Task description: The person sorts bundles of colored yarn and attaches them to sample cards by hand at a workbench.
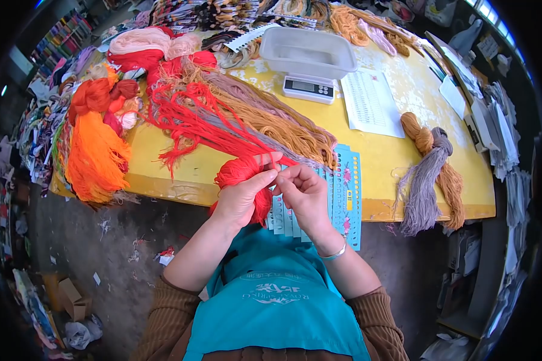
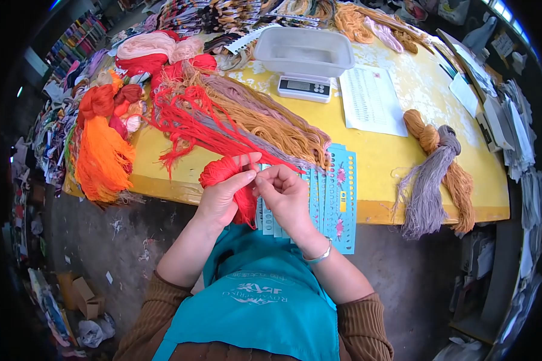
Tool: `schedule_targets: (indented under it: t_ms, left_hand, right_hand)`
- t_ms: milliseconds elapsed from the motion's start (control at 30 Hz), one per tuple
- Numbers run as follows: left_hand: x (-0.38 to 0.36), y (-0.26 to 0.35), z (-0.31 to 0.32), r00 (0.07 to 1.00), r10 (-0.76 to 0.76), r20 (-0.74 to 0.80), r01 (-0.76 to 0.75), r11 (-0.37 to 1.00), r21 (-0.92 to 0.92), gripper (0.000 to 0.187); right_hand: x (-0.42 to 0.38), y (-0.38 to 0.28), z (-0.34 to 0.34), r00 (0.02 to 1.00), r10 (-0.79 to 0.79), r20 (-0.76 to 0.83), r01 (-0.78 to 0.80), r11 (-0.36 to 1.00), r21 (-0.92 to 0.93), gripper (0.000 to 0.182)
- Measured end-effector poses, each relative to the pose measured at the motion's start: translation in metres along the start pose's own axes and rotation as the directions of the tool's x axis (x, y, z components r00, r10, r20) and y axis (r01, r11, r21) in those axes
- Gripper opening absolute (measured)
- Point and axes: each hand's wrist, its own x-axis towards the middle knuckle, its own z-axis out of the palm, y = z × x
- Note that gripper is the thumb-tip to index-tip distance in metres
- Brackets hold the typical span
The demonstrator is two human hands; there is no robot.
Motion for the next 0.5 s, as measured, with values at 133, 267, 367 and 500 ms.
schedule_targets:
  t_ms: [133,267,367,500]
  left_hand:
    - [0.0013,0.0016,0.0053,0.998,0.005,-0.058,-0.004,1.000,0.007,0.034]
    - [0.0032,-0.0009,0.0016,0.999,0.004,-0.034,-0.004,1.000,0.017,0.033]
    - [0.0034,-0.0001,0.0032,0.998,0.007,-0.059,-0.006,1.000,0.016,0.033]
    - [0.0031,-0.0001,0.0059,1.000,-0.021,-0.021,0.020,0.999,-0.028,0.033]
  right_hand:
    - [0.0016,-0.0042,-0.0005,0.995,0.087,-0.043,-0.080,0.987,0.139,0.003]
    - [0.0039,-0.0055,-0.0020,0.991,0.127,-0.042,-0.114,0.965,0.237,0.004]
    - [0.0052,-0.0043,-0.0034,0.992,0.120,-0.022,-0.110,0.957,0.270,0.004]
    - [0.0061,-0.0045,-0.0038,0.993,0.118,-0.007,-0.112,0.962,0.249,0.002]
